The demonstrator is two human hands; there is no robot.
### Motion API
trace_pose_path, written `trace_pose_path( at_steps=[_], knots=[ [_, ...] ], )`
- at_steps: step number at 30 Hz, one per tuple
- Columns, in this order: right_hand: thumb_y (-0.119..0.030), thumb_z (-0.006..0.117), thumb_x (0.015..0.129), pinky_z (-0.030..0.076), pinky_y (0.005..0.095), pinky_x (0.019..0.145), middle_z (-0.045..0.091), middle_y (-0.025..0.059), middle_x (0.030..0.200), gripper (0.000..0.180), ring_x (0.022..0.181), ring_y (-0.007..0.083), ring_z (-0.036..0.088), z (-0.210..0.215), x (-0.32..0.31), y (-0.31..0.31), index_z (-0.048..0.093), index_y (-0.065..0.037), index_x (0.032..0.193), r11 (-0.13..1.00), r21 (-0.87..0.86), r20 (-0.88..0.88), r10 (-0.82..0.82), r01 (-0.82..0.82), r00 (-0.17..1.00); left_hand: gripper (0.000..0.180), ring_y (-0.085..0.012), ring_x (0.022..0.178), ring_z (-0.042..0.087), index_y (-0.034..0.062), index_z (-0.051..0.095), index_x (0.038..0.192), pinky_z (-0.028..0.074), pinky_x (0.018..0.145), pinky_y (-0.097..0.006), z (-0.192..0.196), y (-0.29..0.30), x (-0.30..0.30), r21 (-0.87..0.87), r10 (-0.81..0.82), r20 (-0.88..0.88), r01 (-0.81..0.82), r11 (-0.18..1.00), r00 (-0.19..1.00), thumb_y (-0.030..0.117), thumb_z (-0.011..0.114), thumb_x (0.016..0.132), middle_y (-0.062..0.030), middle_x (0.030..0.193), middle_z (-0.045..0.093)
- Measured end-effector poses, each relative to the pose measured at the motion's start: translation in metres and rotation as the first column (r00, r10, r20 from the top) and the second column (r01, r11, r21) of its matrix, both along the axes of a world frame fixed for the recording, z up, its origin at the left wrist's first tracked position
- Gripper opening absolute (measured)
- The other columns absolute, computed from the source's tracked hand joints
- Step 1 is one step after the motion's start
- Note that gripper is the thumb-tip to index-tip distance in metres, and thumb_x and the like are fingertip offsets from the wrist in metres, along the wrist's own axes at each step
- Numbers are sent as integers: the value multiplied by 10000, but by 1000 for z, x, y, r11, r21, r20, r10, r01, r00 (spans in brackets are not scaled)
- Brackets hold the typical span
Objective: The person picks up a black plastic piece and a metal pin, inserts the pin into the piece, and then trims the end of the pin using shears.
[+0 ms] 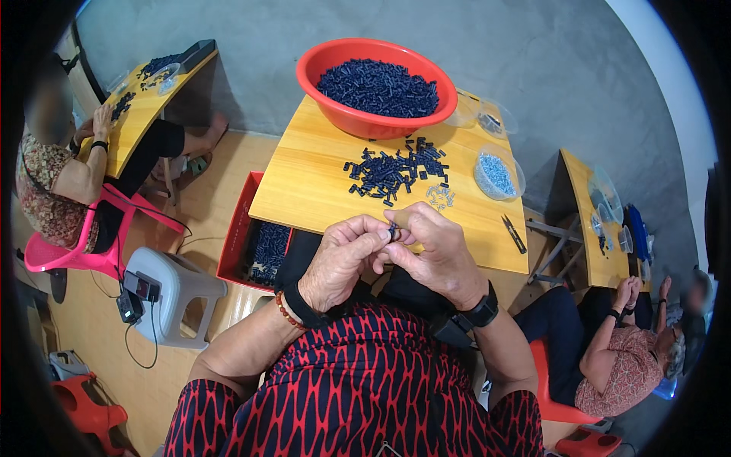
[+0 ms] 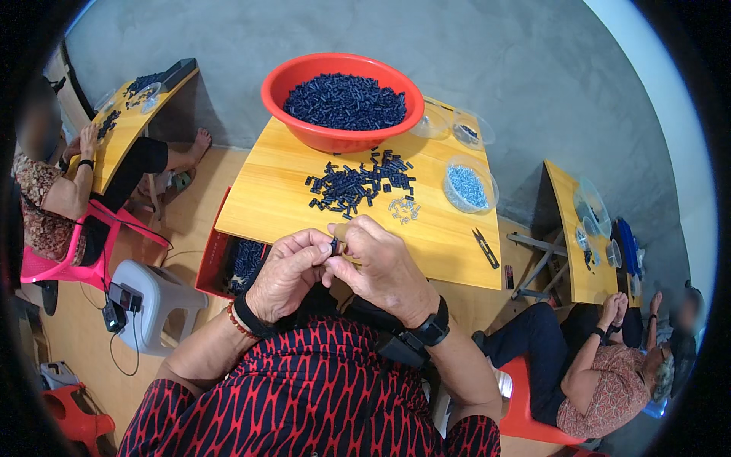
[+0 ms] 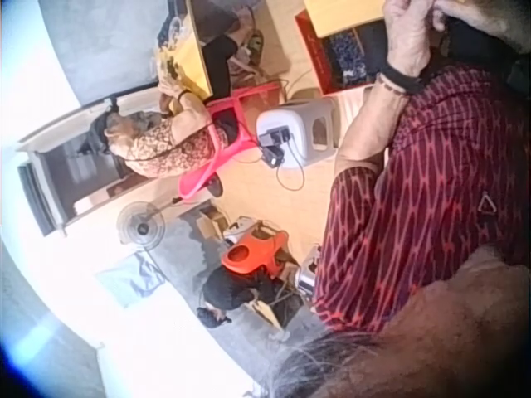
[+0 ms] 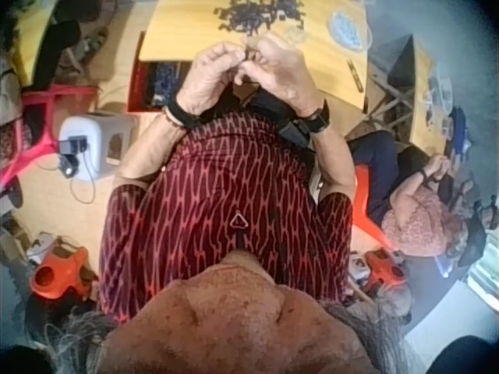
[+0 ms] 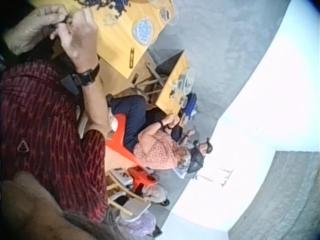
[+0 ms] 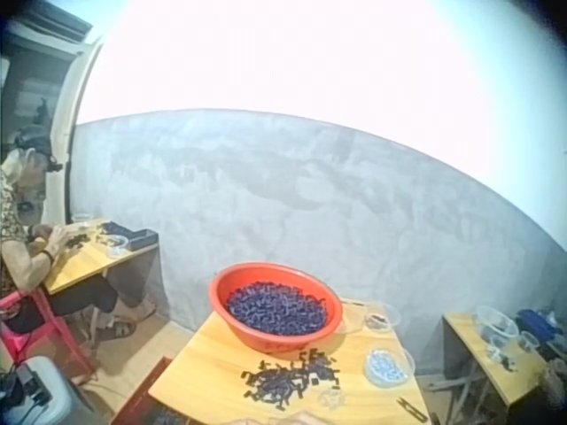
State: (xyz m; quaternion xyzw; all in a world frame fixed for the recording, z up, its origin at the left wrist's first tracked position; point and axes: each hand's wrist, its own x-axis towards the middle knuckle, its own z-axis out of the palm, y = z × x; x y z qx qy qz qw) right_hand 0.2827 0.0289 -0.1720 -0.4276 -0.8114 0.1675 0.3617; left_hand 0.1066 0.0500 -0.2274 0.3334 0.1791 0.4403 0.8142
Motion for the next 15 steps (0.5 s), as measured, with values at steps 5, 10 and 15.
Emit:
trace_pose_path(
  at_steps=[5, 10, 15],
  knots=[
    [-70, 721, 801, 519, 375, 639, 604, 179, 898, 268, 748, 317, 640, 7, -1, -2, 603, 45, 1011, 999, -39, 18, 0, 1, 1000, 126, -104, 716, 612, 16, 645, 911, 511, 633, -244, -7, -1, 0, 53, 3, -54, 0, 999, 999, 123, 598, 959, -61, 875, 679],
    [-84, 711, 809, 527, 381, 653, 607, 183, 892, 288, 770, 324, 649, 10, 1, 2, 609, 54, 1041, 993, -118, 73, 20, -11, 997, 132, -96, 662, 602, 8, 640, 900, 508, 609, -229, 1, -4, 1, 119, 80, -190, -58, 991, 979, 117, 597, 958, -59, 820, 673],
    [-73, 696, 813, 523, 407, 679, 597, 190, 887, 310, 790, 368, 638, 5, -1, 2, 602, 52, 1080, 995, -99, 185, 48, -30, 982, 130, -82, 635, 593, 5, 638, 891, 504, 599, -221, 2, -2, 0, 175, 140, -273, -94, 980, 952, 112, 599, 955, -50, 794, 669]
  ],
)
